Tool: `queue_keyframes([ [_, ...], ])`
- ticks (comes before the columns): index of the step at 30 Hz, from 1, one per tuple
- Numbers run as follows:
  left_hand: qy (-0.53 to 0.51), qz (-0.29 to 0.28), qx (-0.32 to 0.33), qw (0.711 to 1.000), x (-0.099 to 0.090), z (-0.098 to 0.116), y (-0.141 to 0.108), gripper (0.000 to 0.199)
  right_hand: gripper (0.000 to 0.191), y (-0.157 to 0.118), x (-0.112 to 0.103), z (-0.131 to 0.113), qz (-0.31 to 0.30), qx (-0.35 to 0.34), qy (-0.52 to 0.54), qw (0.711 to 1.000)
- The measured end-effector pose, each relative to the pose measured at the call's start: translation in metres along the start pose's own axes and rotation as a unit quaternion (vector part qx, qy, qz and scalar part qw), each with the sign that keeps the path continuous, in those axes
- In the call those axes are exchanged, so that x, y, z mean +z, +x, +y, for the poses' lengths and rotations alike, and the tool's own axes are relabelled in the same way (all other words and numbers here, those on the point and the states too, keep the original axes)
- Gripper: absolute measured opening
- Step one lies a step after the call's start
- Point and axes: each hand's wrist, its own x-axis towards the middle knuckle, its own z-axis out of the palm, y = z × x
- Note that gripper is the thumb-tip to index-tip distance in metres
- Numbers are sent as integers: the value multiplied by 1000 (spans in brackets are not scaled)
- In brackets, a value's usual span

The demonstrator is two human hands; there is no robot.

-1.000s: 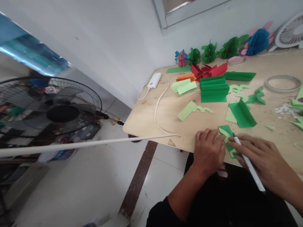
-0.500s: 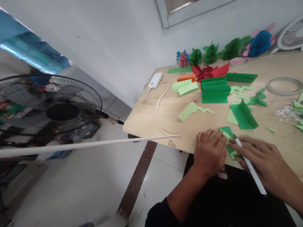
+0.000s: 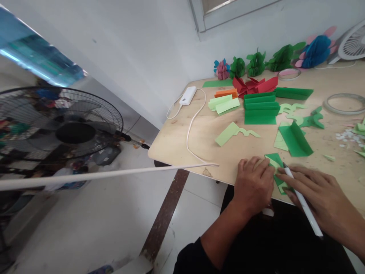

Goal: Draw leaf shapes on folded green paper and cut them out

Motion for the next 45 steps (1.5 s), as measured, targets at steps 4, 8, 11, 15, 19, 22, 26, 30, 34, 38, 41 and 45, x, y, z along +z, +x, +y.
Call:
queue_keyframes([
  [4,-6,7,-5,1000,0,1,0,25,51,0,0,1,0,-5,-8,1000],
  [8,-8,3,-8,1000,1,1,0,25,50,1,0,1,2,-4,-2,1000],
  [11,-3,-3,-6,1000,0,1,0,26,51,2,-2,-1,-2,-3,-4,1000],
  [15,-5,-2,-8,1000,0,0,-1,25,51,4,-3,-1,-3,-8,-6,1000],
  [19,-14,1,-9,1000,0,0,0,23,53,4,-2,0,-1,-10,-13,1000],
  [22,-19,-2,-6,1000,1,0,1,23,54,3,-2,-1,-5,-2,-14,1000],
  [26,-22,-1,-7,1000,0,0,1,23,54,3,-2,-1,-2,-1,-14,1000],
  [30,-19,-2,-4,1000,-1,0,0,24,53,3,-2,-1,-2,4,-9,1000],
  [34,-9,-19,-4,1000,-2,0,1,24,50,1,-2,0,-17,18,0,1000],
  [38,-11,-22,-2,1000,-1,-1,1,24,49,1,-2,-1,-18,23,-1,1000],
  [41,-11,-25,0,1000,-1,-1,1,25,48,2,-2,-1,-16,22,1,1000],
  [45,-10,-27,-5,1000,-2,0,0,24,48,2,-3,-1,-15,12,0,1000],
])
